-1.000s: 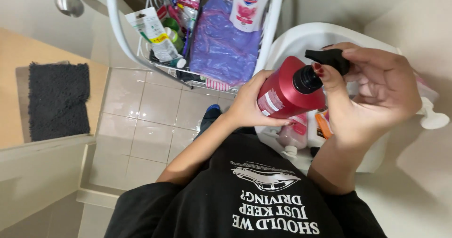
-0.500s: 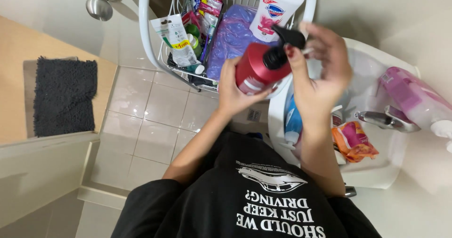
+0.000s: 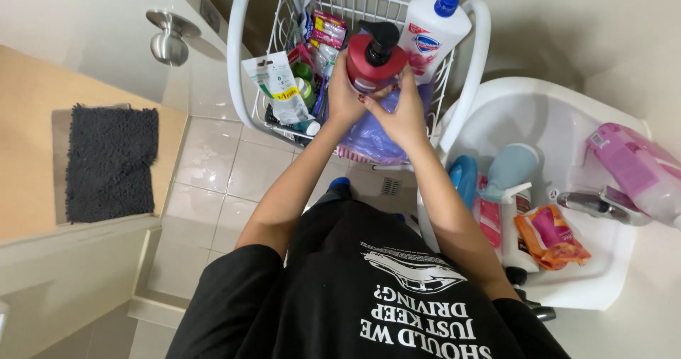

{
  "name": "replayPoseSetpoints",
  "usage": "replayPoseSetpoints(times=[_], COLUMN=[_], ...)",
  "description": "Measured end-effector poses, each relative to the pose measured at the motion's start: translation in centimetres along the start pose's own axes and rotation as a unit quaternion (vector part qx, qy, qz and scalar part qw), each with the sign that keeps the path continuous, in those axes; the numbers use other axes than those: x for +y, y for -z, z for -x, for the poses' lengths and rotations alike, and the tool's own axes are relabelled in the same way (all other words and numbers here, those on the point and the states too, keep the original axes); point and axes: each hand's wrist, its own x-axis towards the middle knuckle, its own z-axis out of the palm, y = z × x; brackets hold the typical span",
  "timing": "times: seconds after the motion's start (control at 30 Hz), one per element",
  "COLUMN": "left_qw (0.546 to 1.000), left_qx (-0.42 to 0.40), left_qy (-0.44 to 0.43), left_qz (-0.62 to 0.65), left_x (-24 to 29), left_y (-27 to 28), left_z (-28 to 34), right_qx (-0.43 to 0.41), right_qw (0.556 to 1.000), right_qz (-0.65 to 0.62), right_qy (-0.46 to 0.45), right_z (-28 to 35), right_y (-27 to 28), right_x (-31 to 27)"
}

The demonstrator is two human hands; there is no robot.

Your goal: The person organizes various toiletries and cleaning supplies from a bathroom sink into a white wire basket. They handle multiple bottles of lotion, soap, and shampoo, along with a small orange packet, placing them into the basket one by one.

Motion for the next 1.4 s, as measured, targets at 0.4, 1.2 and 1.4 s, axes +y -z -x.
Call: replayPoseSetpoints(times=[0.4,1.2,1.4], left_qw=[0.998,0.996,0.989], left_qx=[0.023,-0.052,-0.134], left_qy=[-0.017,0.067,0.047], left_qz=[-0.049,-0.031,0.041], left_x=[-6.0,-13.0,-17.7], left_y=[-3.2,-5.4,-6.4], left_z=[-7.1,-8.8,-9.8], right_qx=[-0.008,0.001,0.005], right_qw=[0.991,0.989,0.991], right_qz=[0.1,0.067,0.063], right_qy=[-0.09,-0.132,-0.117], right_z=[-0.9,-2.4,-2.1], right_y=[-1.5,0.3,0.3], right_x=[1.9,3.3,3.1])
